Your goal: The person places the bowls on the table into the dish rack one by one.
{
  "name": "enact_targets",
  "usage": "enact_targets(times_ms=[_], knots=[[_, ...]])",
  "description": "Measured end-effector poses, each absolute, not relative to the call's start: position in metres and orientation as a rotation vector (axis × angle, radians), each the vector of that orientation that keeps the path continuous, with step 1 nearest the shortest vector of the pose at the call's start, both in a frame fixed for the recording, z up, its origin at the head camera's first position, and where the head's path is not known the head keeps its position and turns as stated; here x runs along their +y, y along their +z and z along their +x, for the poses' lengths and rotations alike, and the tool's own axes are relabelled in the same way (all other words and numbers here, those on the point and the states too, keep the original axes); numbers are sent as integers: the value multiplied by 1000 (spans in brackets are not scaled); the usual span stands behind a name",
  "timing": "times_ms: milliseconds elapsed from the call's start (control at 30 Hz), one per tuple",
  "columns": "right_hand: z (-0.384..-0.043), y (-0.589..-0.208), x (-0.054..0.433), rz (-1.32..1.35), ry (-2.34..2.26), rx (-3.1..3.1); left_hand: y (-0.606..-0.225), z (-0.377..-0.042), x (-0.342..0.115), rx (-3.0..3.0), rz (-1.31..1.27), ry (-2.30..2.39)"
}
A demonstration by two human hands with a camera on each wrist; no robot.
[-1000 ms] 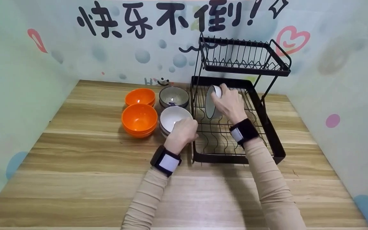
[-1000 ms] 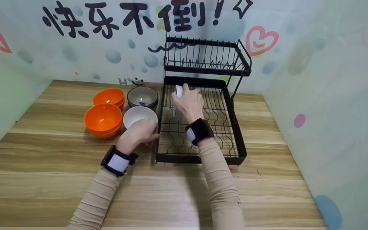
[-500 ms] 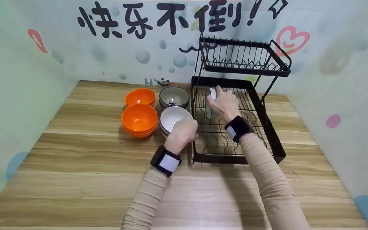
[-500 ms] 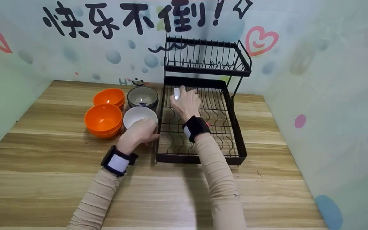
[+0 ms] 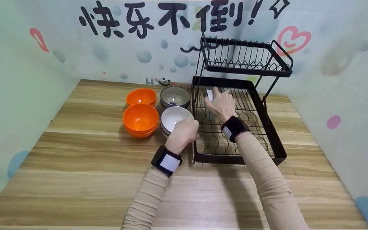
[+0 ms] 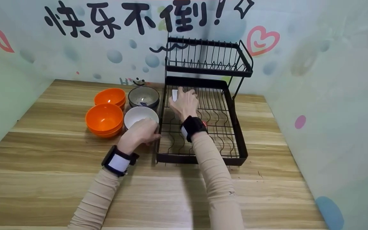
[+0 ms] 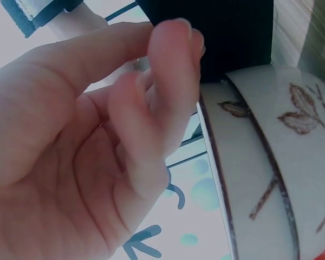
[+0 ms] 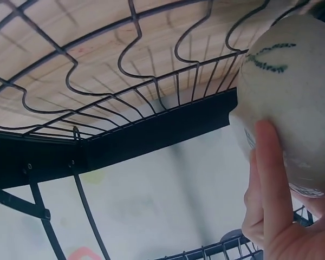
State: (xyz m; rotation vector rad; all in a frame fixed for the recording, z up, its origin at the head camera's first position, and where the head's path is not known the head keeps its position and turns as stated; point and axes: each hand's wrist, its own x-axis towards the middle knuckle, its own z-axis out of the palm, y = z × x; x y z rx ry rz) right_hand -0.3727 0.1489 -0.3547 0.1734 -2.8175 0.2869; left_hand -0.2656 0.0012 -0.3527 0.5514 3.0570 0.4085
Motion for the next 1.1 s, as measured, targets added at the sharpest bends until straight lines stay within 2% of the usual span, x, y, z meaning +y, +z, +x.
enact_targets(times_ms=[1100], knots=[[-380,-377,149,83,539,-2777,-354,-268,1,3050,581,411]])
